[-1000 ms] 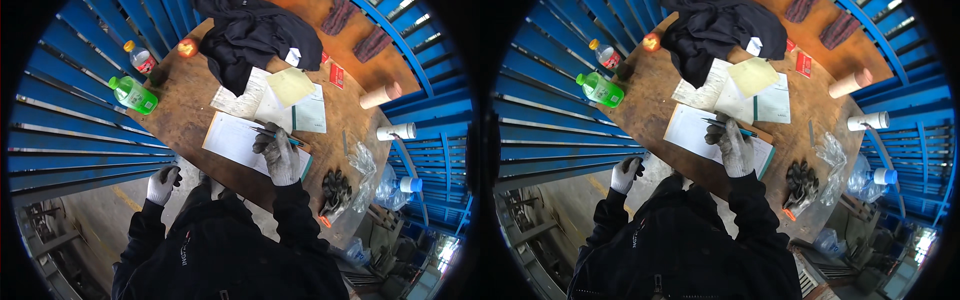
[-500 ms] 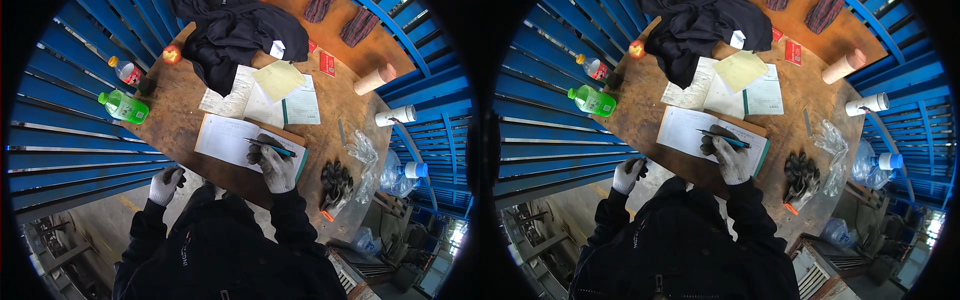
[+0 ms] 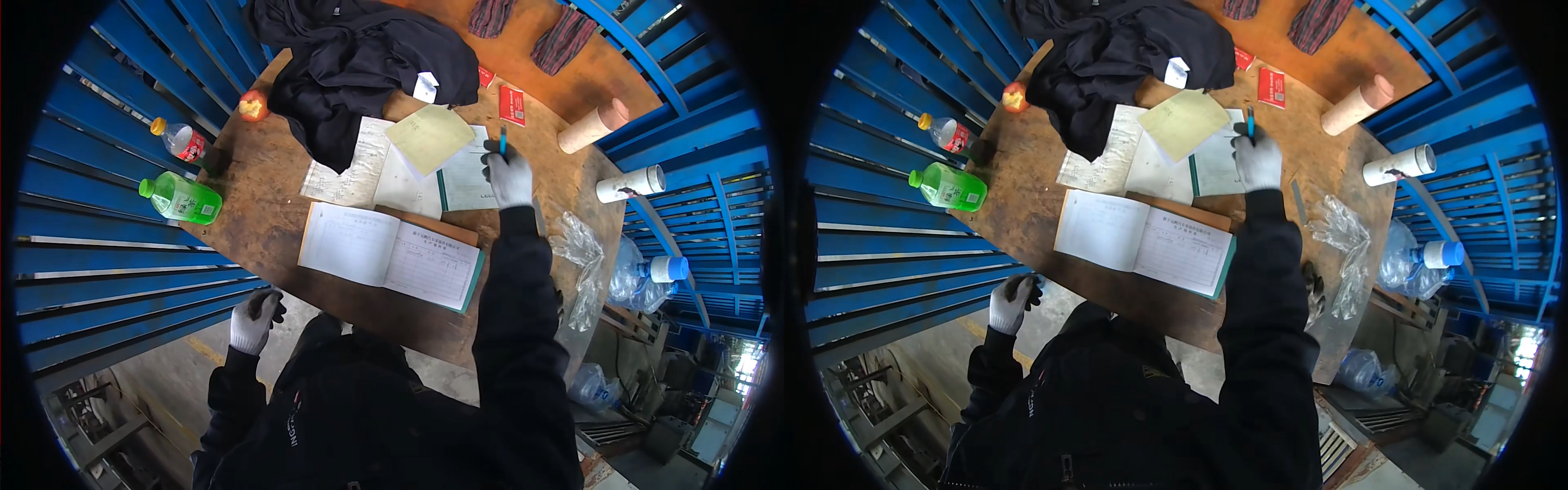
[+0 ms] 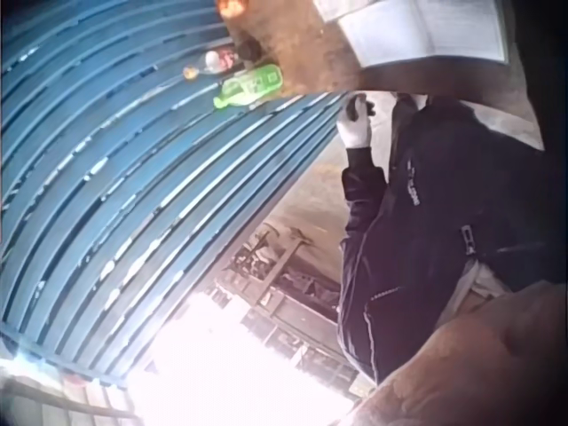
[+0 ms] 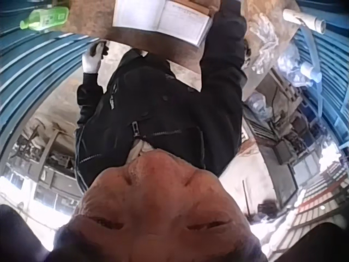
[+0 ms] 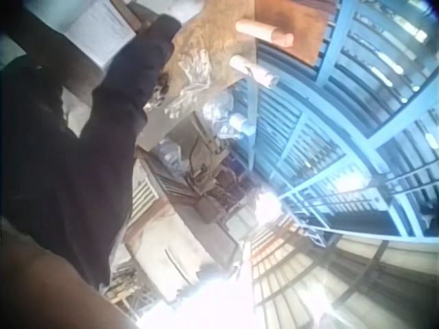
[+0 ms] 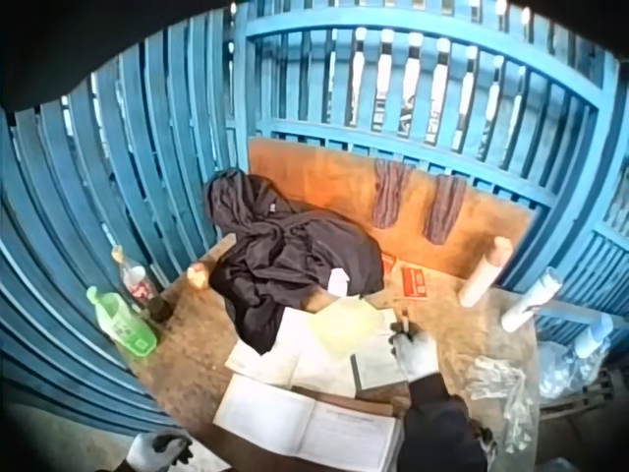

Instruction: The worker checks a logbook, inspects large metal coils on the fabrication floor, and records data on a yellow card at a control station.

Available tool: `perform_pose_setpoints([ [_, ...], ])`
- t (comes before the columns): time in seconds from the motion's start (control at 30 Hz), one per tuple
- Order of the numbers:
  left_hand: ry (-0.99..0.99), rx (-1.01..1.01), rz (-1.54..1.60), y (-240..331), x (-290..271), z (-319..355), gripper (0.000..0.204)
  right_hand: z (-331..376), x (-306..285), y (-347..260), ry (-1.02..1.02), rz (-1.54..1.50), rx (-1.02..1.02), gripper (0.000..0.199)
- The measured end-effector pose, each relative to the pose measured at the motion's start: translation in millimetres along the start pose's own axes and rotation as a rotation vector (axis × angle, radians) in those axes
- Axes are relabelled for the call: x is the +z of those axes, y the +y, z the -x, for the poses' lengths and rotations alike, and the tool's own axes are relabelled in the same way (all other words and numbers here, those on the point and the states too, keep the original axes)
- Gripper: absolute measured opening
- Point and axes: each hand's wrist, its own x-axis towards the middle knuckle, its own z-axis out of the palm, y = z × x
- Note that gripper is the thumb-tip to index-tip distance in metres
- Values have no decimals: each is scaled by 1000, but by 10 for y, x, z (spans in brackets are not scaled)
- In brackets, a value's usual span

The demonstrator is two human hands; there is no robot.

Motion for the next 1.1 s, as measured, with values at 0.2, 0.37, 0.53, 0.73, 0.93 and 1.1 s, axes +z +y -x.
perform_pose_setpoints([
  [0.2,98,-30,-43,-59,-64,100,24,-604,369,-220,-12,889,-132,51],
  [0.37,164,-54,-25,-210,-168,221,24,-770,610,-233,-96,1019,-65,59],
  [0.53,199,-95,-9,-247,-178,288,24,-1050,563,7,-148,955,-44,62],
  [0.73,208,-108,11,-324,-278,351,24,-1149,452,298,-231,407,-30,35],
  [0.93,201,-81,53,-433,-443,430,24,-554,93,-45,-177,31,116,25],
  [1.1,195,-82,83,-654,-738,611,24,-124,-192,-129,-61,-324,216,19],
])
